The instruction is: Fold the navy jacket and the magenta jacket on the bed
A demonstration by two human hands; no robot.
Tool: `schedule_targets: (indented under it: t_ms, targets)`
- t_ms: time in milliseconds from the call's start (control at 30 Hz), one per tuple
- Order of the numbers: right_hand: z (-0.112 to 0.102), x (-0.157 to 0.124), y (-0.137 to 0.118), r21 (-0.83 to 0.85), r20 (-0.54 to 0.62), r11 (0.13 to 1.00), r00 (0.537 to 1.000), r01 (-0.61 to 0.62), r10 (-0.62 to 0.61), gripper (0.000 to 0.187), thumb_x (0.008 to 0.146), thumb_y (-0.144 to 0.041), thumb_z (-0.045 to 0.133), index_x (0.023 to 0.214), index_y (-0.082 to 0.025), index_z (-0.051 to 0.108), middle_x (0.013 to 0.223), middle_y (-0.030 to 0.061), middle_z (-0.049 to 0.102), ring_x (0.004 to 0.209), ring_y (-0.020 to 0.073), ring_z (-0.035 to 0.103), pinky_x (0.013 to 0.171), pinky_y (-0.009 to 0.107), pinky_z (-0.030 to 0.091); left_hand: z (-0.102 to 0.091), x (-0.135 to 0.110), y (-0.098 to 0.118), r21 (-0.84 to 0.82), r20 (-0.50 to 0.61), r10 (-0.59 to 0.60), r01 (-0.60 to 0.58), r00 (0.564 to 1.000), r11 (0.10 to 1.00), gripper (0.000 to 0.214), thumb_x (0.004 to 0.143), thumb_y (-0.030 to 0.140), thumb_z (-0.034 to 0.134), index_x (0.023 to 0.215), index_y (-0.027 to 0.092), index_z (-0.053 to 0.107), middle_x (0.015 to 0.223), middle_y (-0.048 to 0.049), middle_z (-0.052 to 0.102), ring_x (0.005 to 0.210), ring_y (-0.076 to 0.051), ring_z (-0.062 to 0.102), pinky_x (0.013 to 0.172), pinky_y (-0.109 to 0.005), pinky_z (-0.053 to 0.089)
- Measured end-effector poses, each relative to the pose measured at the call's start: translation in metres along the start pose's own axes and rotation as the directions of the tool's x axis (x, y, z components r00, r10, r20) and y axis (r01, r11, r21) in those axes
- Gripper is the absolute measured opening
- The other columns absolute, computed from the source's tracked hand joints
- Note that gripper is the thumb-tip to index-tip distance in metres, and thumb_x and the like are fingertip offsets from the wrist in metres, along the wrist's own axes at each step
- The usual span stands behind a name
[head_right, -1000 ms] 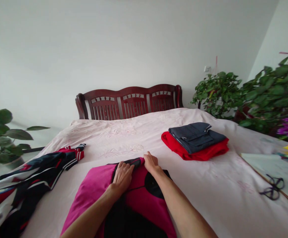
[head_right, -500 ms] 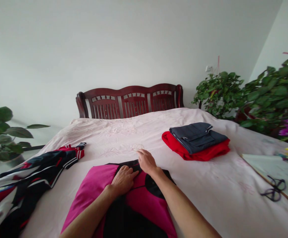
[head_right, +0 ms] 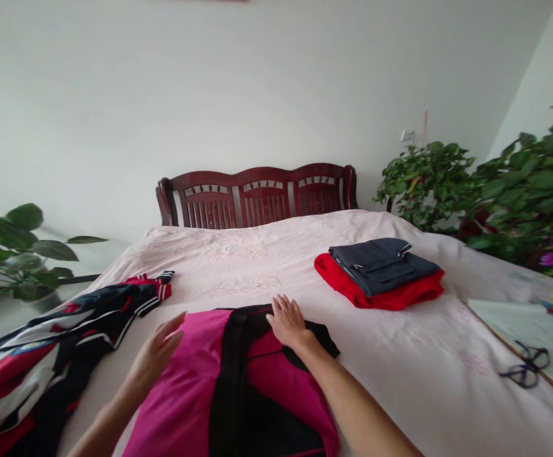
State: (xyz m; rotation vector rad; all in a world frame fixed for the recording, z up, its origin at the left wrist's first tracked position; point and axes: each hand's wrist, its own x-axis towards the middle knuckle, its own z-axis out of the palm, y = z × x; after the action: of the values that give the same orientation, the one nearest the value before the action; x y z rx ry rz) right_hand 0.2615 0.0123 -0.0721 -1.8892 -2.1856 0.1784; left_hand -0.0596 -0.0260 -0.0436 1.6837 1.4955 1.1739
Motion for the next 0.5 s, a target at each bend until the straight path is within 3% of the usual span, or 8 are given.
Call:
schedule_targets:
  t_ms: [67,133,233,333,400,500]
  targets:
    - [-0.005,-0.010,-0.036,0.098,-0.080,0.994,0.996,0.041,-0.034,0.062,0.098,-0.032,0.036,0.152,-0.002,0.033,0.158,0.0204,0.033,0.149,0.0290,0.025,0.122,0.046,0.020,-0.031,-0.014,-0.020,-0.144,-0.029,-0.311,0.303,0.950,0.942,0.083,0.070,0.064,0.069,0.134,0.011,0.057,0.125,-0.0198,0.065,0.111,-0.034,0.066,0.092,-0.043,0.054]
    - [-0.006,-0.023,-0.076,0.259,-0.166,0.951,0.978,0.168,-0.127,0.062,0.099,-0.033,0.035,0.153,-0.002,0.032,0.158,0.0193,0.034,0.149,0.0259,0.027,0.122,0.041,0.022,-0.049,-0.032,-0.034,-0.237,0.043,-0.484,0.479,0.874,0.845,0.090,0.064,0.068,0.073,0.133,0.012,0.057,0.118,-0.0185,0.070,0.099,-0.032,0.071,0.080,-0.040,0.058]
    - [0.005,-0.042,-0.125,0.425,-0.189,0.862,0.958,0.276,-0.214,0.067,0.099,-0.040,0.038,0.154,-0.003,0.029,0.160,0.0191,0.029,0.150,0.0279,0.023,0.123,0.044,0.021,-0.055,-0.055,-0.041,-0.324,0.229,-0.570,0.614,0.789,0.720,0.082,0.062,0.068,0.076,0.122,0.014,0.065,0.105,-0.0147,0.075,0.085,-0.030,0.074,0.071,-0.037,0.059]
    - [0.024,-0.049,-0.148,0.535,-0.031,0.831,0.987,0.151,-0.159,0.071,0.098,-0.042,0.042,0.152,0.003,0.031,0.160,0.0242,0.025,0.150,0.0346,0.018,0.123,0.050,0.017,-0.044,-0.066,-0.034,-0.443,0.449,-0.558,0.716,0.698,0.539,0.070,0.063,0.060,0.082,0.114,0.013,0.070,0.098,-0.0137,0.077,0.092,-0.032,0.074,0.080,-0.041,0.059]
    - [0.034,-0.049,-0.150,0.587,0.045,0.808,0.995,0.049,-0.093,0.072,0.098,-0.042,0.042,0.152,0.004,0.029,0.161,0.0237,0.021,0.151,0.0350,0.013,0.124,0.050,0.014,-0.034,-0.069,-0.024,-0.538,0.424,-0.529,0.675,0.735,0.505,0.064,0.066,0.054,0.081,0.116,0.015,0.070,0.102,-0.0126,0.078,0.102,-0.034,0.072,0.089,-0.044,0.058]
    - [0.040,-0.046,-0.143,0.707,0.103,0.704,0.995,-0.066,-0.010,0.075,0.100,-0.050,0.035,0.155,0.000,0.023,0.164,0.0200,0.013,0.152,0.0313,0.005,0.125,0.048,0.007,-0.017,-0.073,0.001,-0.617,0.233,-0.476,0.507,0.848,0.602,0.059,0.071,0.055,0.075,0.121,0.024,0.069,0.112,-0.0064,0.077,0.113,-0.034,0.067,0.096,-0.046,0.056]
